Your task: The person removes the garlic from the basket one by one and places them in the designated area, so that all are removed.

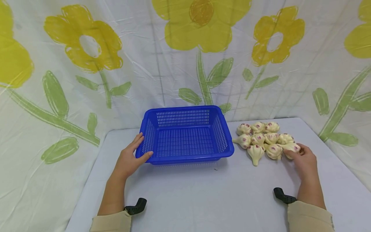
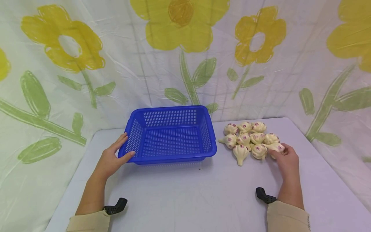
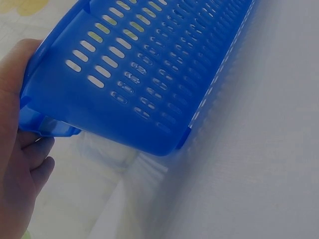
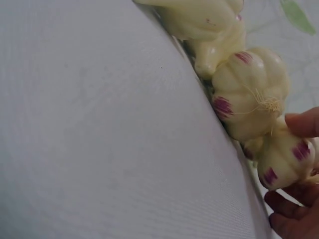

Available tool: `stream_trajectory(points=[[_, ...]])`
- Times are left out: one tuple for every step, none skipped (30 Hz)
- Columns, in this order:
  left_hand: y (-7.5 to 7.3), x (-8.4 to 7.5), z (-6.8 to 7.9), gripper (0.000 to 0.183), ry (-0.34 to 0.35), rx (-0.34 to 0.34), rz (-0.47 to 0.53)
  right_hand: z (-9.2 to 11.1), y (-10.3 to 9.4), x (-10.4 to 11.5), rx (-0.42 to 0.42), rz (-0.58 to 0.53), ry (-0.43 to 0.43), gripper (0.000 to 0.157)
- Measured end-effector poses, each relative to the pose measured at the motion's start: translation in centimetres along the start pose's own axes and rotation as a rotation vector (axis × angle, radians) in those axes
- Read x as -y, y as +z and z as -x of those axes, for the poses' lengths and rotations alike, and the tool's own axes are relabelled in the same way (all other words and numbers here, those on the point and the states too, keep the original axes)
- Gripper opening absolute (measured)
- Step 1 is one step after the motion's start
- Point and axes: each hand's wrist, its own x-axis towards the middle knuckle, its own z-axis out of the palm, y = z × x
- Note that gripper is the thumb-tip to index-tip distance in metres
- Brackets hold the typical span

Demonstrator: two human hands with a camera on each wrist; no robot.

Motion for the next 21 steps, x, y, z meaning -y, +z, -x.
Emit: stream_trajectory(points=[[0.01, 0.01, 0.0, 0.09, 0.001, -0.001, -0.001, -0.03, 0.02, -0.02, 0.002, 0.003, -0.005, 0.087], [0.0, 0.0, 0.0, 0.09, 0.001, -0.001, 0.0, -0.07, 0.04, -0.02, 0.006, 0.009, -0.008, 0.087], [0.0, 0.0, 0.0, 0.09, 0.001, -0.001, 0.0, -0.1, 0.05, -0.02, 0.012, 0.011, -0.007, 0.087], [0.0, 0.0, -0.01, 0.09, 0.001, -0.002, 0.0, -0.12, 0.07, -0.02, 0.018, 0.012, -0.006, 0.088], [-0.01, 0.0, -0.03, 0.089, 0.001, -0.001, 0.001, -0.14, 0.08, -0.02, 0.024, 0.012, -0.005, 0.088], [-0.02, 0.0, -0.05, 0.089, 0.002, -0.001, 0.001, -0.16, 0.09, -0.01, 0.031, 0.013, -0.003, 0.089], [-0.02, 0.01, -0.04, 0.089, 0.001, 0.0, 0.003, -0.18, 0.1, -0.01, 0.037, 0.013, -0.003, 0.09], [-0.02, 0.04, -0.04, 0.089, 0.001, -0.001, 0.003, -0.21, 0.11, 0.0, 0.044, 0.012, 0.0, 0.09], [-0.02, 0.05, -0.05, 0.089, 0.002, -0.002, 0.002, -0.23, 0.12, -0.01, 0.048, 0.012, 0.0, 0.09], [-0.02, 0.06, -0.06, 0.089, 0.004, -0.002, 0.002, -0.25, 0.13, -0.02, 0.051, 0.011, -0.002, 0.09], [-0.03, 0.06, -0.07, 0.089, 0.004, -0.003, 0.001, -0.28, 0.14, -0.03, 0.053, 0.012, -0.003, 0.09], [-0.03, 0.06, -0.09, 0.089, 0.003, -0.003, 0.0, -0.3, 0.15, -0.05, 0.056, 0.012, -0.004, 0.09], [-0.03, 0.05, -0.09, 0.09, 0.002, -0.002, 0.0, -0.34, 0.16, -0.07, 0.057, 0.012, -0.006, 0.09], [-0.04, 0.04, -0.09, 0.09, 0.001, -0.002, -0.001, -0.38, 0.18, -0.1, 0.059, 0.012, -0.007, 0.089], [-0.04, 0.02, -0.09, 0.09, -0.001, -0.001, -0.001, -0.41, 0.2, -0.13, 0.061, 0.011, -0.007, 0.089], [-0.06, -0.03, -0.1, 0.09, -0.004, 0.001, -0.001, -0.44, 0.21, -0.15, 0.062, 0.01, -0.008, 0.089], [-0.07, -0.06, -0.1, 0.09, -0.006, 0.002, -0.002, -0.47, 0.22, -0.17, 0.063, 0.009, -0.007, 0.089], [-0.08, -0.09, -0.11, 0.09, -0.007, 0.002, -0.002, -0.49, 0.23, -0.19, 0.064, 0.007, -0.006, 0.089], [-0.1, -0.12, -0.1, 0.089, -0.006, 0.002, -0.003, -0.51, 0.25, -0.2, 0.064, 0.004, -0.005, 0.089], [-0.11, -0.14, -0.1, 0.089, -0.005, 0.002, -0.003, -0.51, 0.26, -0.2, 0.065, 0.002, -0.002, 0.089], [-0.12, -0.15, -0.1, 0.089, -0.003, 0.001, -0.003, -0.51, 0.27, -0.2, 0.065, 0.001, -0.001, 0.09]])
